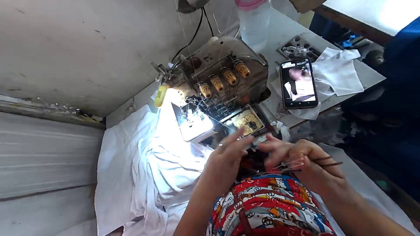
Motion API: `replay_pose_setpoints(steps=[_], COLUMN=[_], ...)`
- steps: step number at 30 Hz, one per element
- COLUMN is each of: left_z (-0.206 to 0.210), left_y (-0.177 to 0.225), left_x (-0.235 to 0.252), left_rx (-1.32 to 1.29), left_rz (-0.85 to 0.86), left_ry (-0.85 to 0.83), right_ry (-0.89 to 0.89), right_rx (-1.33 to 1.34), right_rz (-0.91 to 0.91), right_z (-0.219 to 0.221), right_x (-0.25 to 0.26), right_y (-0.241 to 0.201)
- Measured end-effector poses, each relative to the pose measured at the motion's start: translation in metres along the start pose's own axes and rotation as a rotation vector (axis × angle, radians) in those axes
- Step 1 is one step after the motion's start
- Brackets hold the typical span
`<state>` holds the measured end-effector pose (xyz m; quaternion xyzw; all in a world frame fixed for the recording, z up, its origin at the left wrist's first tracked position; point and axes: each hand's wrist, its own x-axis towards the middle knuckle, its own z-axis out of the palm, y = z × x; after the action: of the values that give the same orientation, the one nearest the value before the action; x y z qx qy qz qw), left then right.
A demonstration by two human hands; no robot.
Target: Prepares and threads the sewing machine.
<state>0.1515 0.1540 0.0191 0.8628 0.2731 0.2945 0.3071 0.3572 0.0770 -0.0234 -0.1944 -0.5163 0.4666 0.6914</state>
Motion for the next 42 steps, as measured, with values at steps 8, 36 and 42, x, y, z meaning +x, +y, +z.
replay_pose_setpoints(steps=[8,36,42], left_z=[-0.006,0.026,0.037], left_y=[0.002,-0.012,-0.010], left_x=[0.012,-0.010,-0.014], left_rx=[0.242,0.385,0.435], left_rz=[0.154,0.099,0.302], left_ry=[-0.184,-0.024,-0.119], right_ry=[0.200,0.123,-0.036], right_rx=[-0.364,0.256,0.049], right_rz=[0.123,0.259,0.431], right_z=[-0.018,-0.009,0.000], right_x=[-0.003,0.001,-0.001], right_y=[-0.003,0.021,0.024])
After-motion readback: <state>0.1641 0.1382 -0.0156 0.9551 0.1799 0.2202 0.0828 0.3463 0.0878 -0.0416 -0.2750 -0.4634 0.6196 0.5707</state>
